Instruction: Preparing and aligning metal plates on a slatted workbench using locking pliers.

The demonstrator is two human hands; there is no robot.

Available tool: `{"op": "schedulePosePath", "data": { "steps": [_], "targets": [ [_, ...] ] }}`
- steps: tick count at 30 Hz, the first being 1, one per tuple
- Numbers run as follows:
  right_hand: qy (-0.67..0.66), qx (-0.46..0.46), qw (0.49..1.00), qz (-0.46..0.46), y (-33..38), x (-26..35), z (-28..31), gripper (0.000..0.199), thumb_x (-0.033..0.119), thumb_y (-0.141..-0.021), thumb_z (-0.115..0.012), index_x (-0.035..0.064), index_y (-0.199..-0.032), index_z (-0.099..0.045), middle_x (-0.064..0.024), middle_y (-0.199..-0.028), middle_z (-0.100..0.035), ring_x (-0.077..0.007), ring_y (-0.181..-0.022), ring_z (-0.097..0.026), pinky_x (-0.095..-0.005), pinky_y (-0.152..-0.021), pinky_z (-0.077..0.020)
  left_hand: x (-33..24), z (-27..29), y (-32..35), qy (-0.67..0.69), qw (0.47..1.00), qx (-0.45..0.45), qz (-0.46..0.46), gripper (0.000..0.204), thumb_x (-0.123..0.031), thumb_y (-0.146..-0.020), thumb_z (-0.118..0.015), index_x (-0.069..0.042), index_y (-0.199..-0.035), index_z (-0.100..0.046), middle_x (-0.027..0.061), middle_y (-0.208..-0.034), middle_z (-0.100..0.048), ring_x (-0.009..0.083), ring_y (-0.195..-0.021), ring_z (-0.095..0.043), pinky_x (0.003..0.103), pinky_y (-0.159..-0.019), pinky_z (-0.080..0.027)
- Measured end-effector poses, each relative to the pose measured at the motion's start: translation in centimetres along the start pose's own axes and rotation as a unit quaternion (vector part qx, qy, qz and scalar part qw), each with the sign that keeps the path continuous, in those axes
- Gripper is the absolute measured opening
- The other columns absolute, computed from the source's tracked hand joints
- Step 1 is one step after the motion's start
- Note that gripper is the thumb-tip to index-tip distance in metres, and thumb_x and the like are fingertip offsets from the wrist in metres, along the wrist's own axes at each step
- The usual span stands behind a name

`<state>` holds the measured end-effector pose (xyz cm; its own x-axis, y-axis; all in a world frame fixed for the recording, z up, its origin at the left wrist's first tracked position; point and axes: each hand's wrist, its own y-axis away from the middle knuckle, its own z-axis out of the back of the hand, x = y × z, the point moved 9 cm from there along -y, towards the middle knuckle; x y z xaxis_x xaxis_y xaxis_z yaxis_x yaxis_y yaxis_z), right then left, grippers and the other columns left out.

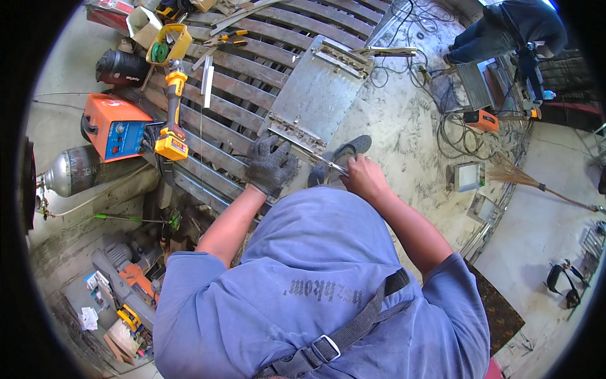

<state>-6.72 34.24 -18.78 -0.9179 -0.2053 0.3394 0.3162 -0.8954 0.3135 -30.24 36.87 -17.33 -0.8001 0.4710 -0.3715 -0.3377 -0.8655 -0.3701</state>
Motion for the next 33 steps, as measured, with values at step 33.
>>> {"op": "schedulePosePath", "data": {
  "steps": [33],
  "targets": [
    [0.061,0.299,0.943,-0.135,3.3,6.5,-1.1,0.039,0.033,-0.099,-0.051,0.0025,-0.093,-0.075,-0.0202,-0.098,-0.074,-0.035,-0.094,-0.072,-0.0469,-0.079,-0.0575,-4.6,-10.5,8.6,0.416,0.797,0.4,0.178,0.048,-0.048,-0.097,-0.059,-0.004,-0.112,-0.065,0.0143,-0.083,-0.067,0.0267,-0.079,-0.064,0.039,-0.073,-0.052]
  ]
}}
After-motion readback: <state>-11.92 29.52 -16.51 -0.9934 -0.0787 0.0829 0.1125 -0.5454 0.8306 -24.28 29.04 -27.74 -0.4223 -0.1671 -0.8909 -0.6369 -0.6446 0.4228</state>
